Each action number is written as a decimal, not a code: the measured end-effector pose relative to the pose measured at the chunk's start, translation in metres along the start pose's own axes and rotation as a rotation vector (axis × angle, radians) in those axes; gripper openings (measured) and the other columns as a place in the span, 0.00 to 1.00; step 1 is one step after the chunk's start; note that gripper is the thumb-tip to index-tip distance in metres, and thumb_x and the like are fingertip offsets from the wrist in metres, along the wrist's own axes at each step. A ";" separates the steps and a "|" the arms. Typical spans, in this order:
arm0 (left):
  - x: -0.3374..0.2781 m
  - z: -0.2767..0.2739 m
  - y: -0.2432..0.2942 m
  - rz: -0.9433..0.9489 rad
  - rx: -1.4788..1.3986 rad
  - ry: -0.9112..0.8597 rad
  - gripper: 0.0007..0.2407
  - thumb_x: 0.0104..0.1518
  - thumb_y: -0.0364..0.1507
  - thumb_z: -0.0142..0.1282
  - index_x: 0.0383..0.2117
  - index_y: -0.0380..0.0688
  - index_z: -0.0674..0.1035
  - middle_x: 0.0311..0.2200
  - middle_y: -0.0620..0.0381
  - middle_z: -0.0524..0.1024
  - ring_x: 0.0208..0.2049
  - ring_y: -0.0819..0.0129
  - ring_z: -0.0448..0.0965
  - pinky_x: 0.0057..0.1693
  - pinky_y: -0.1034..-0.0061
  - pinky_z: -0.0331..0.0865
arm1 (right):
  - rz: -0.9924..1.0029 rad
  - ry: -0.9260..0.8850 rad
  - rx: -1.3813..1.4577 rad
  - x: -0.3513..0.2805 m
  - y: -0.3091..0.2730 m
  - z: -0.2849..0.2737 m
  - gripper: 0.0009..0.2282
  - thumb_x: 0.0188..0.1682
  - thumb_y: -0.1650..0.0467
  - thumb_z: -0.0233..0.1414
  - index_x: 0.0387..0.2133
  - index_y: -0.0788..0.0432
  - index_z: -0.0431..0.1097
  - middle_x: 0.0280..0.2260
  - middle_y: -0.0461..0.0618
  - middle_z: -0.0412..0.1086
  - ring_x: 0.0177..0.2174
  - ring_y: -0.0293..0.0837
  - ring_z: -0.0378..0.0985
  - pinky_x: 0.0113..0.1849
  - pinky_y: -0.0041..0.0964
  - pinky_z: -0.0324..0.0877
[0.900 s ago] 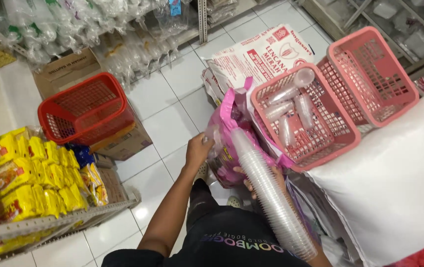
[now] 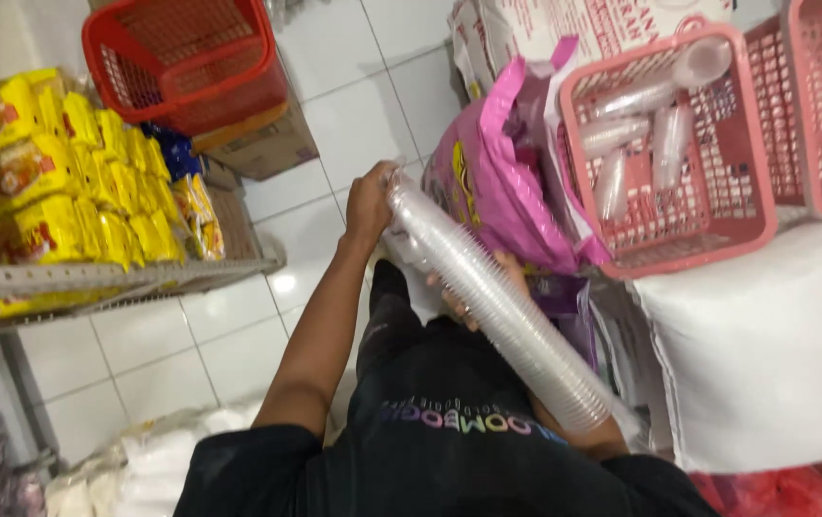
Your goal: The person gathers stacks and individual plastic cups from various locations and places them into a pink bag.
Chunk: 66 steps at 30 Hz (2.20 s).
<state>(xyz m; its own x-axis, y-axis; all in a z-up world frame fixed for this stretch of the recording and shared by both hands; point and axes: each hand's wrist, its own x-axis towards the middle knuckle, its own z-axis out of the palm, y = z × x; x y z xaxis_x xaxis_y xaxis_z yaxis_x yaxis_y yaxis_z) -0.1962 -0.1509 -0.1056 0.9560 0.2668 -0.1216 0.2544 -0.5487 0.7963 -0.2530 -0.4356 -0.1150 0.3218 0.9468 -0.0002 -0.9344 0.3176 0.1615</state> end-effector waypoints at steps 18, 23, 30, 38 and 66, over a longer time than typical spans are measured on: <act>0.132 -0.095 -0.049 0.062 0.012 0.038 0.16 0.67 0.32 0.47 0.58 0.43 0.77 0.31 0.39 0.79 0.33 0.47 0.81 0.43 0.60 0.74 | 0.019 0.126 -0.127 0.171 -0.088 0.001 0.36 0.59 0.53 0.48 0.68 0.71 0.51 0.49 0.78 0.66 0.40 0.66 0.78 0.37 0.57 0.78; 0.125 -0.100 -0.050 0.538 0.123 0.087 0.15 0.66 0.28 0.52 0.58 0.46 0.75 0.38 0.47 0.80 0.41 0.51 0.79 0.46 0.61 0.75 | -0.035 0.101 -0.148 0.223 -0.096 0.000 0.35 0.59 0.53 0.47 0.68 0.72 0.52 0.50 0.79 0.66 0.40 0.65 0.79 0.38 0.56 0.78; 0.099 -0.091 -0.038 0.375 0.058 -0.017 0.22 0.63 0.27 0.54 0.65 0.46 0.70 0.40 0.46 0.76 0.43 0.53 0.76 0.51 0.64 0.72 | -0.043 0.095 -0.158 0.279 -0.121 0.005 0.34 0.60 0.54 0.47 0.67 0.73 0.53 0.51 0.80 0.66 0.41 0.65 0.79 0.40 0.55 0.78; 0.136 -0.090 -0.064 0.212 -0.170 0.224 0.16 0.62 0.26 0.54 0.57 0.44 0.78 0.40 0.44 0.72 0.41 0.55 0.75 0.49 0.66 0.72 | -0.022 0.254 -0.161 0.291 -0.166 -0.036 0.33 0.60 0.55 0.47 0.66 0.75 0.54 0.52 0.80 0.66 0.42 0.65 0.80 0.42 0.54 0.78; 0.387 -0.088 -0.026 0.458 0.088 -0.032 0.08 0.61 0.26 0.56 0.44 0.41 0.80 0.42 0.49 0.78 0.45 0.52 0.78 0.49 0.64 0.74 | -0.060 0.569 -0.764 0.397 -0.354 0.021 0.23 0.56 0.62 0.49 0.62 0.57 0.54 0.52 0.56 0.69 0.43 0.46 0.79 0.41 0.43 0.77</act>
<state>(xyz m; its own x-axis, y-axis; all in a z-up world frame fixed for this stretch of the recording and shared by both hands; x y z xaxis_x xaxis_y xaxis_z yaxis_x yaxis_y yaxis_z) 0.1547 0.0364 -0.1216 0.9765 -0.0427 0.2111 -0.1849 -0.6695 0.7194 0.2091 -0.1732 -0.1520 0.4376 0.7475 -0.4998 -0.8309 0.1236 -0.5425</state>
